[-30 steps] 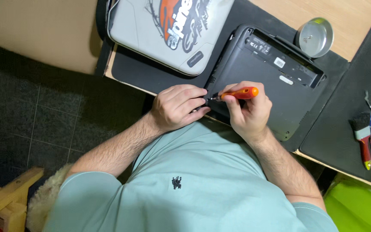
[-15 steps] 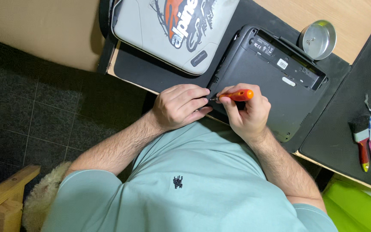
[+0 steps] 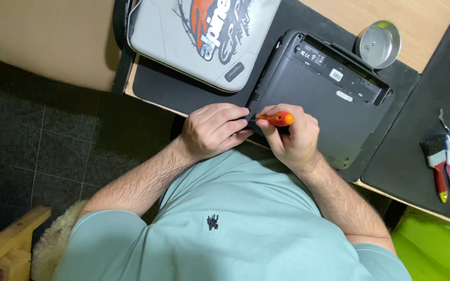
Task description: The person uses a screwdriver to remove screws from the bottom of a laptop. They place the screws into a small metal tin and continue unscrewing various screws around the laptop's base.
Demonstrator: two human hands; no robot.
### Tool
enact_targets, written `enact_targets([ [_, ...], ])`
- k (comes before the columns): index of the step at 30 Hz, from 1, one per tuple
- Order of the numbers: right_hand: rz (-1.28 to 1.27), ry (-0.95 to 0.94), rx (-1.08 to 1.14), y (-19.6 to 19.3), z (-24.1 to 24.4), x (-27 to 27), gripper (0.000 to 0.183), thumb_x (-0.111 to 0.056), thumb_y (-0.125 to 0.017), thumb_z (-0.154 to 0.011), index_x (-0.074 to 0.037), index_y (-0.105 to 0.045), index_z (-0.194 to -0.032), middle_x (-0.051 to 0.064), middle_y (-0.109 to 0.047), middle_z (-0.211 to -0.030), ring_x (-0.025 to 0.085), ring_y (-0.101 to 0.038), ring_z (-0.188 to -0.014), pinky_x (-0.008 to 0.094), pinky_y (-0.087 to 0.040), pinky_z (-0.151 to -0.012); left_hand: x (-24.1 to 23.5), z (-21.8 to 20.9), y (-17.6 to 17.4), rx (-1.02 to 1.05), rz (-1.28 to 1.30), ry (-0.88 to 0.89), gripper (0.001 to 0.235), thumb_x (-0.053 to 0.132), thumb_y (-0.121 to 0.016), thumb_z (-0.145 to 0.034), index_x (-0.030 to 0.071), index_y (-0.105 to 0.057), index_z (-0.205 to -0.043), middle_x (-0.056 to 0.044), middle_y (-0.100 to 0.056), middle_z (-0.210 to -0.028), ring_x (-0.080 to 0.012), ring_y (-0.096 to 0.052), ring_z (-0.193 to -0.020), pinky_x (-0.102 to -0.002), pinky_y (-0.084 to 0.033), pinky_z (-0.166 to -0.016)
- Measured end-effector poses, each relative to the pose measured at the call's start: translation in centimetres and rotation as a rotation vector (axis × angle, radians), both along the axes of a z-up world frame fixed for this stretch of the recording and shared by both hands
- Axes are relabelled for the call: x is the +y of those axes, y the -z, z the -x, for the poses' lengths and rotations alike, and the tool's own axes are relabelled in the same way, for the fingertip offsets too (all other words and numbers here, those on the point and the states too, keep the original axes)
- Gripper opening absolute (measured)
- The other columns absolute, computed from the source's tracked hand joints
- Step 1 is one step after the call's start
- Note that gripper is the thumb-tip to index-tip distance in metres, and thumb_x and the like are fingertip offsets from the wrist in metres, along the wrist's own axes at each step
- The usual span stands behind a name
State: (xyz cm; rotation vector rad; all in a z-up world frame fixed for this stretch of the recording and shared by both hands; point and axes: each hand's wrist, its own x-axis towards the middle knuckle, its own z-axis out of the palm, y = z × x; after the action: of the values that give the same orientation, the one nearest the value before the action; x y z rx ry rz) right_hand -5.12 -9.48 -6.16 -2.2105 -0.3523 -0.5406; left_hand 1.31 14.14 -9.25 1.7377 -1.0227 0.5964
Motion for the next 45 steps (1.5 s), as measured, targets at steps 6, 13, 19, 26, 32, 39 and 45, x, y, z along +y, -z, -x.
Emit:
enact_targets([
  [6,0.041,0.018,0.028,-0.5,0.2,0.2,0.020,-0.025,-0.091,-0.114,-0.012,-0.078,-0.120,-0.001,-0.091,-0.102,0.032,-0.089,-0.086,0.041,-0.072,-0.082,-0.1,-0.1,0.1,-0.033,-0.004,-0.011,0.017,0.021,-0.095,-0.111,0.006,-0.087,-0.111,-0.013,-0.091,-0.122,-0.0317,-0.090,-0.102,-0.043,-0.075,-0.090],
  [13,0.178,-0.039,0.085,-7.1,-0.8,0.9,0.016,-0.013,-0.093,-0.109,-0.015,-0.079,-0.118,0.002,-0.084,-0.104,0.032,-0.087,-0.088,0.042,-0.072,-0.081,-0.2,-0.3,-0.3,-0.095,-0.034,-0.027,0.014,0.022,-0.093,-0.112,0.009,-0.089,-0.113,-0.013,-0.090,-0.123,-0.0306,-0.089,-0.103,-0.043,-0.075,-0.092],
  [19,0.691,-0.144,-0.073,-11.3,-1.5,0.5,0.015,-0.009,-0.064,-0.121,-0.016,-0.069,-0.108,0.004,-0.057,-0.090,0.023,-0.066,-0.070,0.031,-0.063,-0.069,-0.3,-0.4,-0.6,-0.132,-0.070,-0.042,0.017,0.026,-0.088,-0.116,0.010,-0.092,-0.119,-0.011,-0.089,-0.120,-0.0296,-0.088,-0.102,-0.042,-0.074,-0.090],
  [26,0.994,-0.333,-0.135,-14.0,-2.5,1.0,0.012,-0.012,-0.072,-0.111,-0.015,-0.069,-0.099,0.002,-0.057,-0.084,0.023,-0.065,-0.075,0.033,-0.053,-0.068,-0.2,-0.2,0.6,-0.106,-0.081,-0.039,0.018,0.029,-0.091,-0.114,0.012,-0.093,-0.119,-0.010,-0.089,-0.122,-0.0287,-0.088,-0.103,-0.043,-0.074,-0.091],
  [32,1.162,-0.343,-0.002,-14.3,-2.9,1.6,0.017,-0.031,-0.075,-0.107,-0.013,-0.075,-0.109,0.004,-0.068,-0.074,0.021,-0.071,-0.064,0.035,-0.055,-0.063,-0.4,-0.3,-0.3,-0.107,-0.066,-0.055,0.018,0.030,-0.088,-0.117,0.012,-0.091,-0.116,-0.009,-0.087,-0.119,-0.0288,-0.087,-0.103,-0.042,-0.074,-0.089],
  [39,1.229,-0.304,0.163,-14.3,-3.1,1.5,0.025,-0.031,-0.070,-0.112,-0.015,-0.072,-0.093,0.009,-0.078,-0.068,0.025,-0.081,-0.061,0.038,-0.060,-0.063,-0.2,-0.3,0.2,-0.090,-0.068,-0.036,0.016,0.028,-0.088,-0.117,0.012,-0.090,-0.114,-0.010,-0.088,-0.120,-0.0295,-0.088,-0.104,-0.043,-0.074,-0.089],
  [45,1.180,-0.367,0.272,-16.5,-3.3,1.4,0.031,-0.033,-0.062,-0.116,-0.008,-0.079,-0.108,0.012,-0.081,-0.071,0.026,-0.085,-0.063,0.038,-0.063,-0.062,-0.2,-0.1,0.3,-0.083,-0.065,-0.036,0.016,0.027,-0.089,-0.116,0.012,-0.090,-0.113,-0.012,-0.089,-0.122,-0.0299,-0.088,-0.104,-0.043,-0.074,-0.090],
])
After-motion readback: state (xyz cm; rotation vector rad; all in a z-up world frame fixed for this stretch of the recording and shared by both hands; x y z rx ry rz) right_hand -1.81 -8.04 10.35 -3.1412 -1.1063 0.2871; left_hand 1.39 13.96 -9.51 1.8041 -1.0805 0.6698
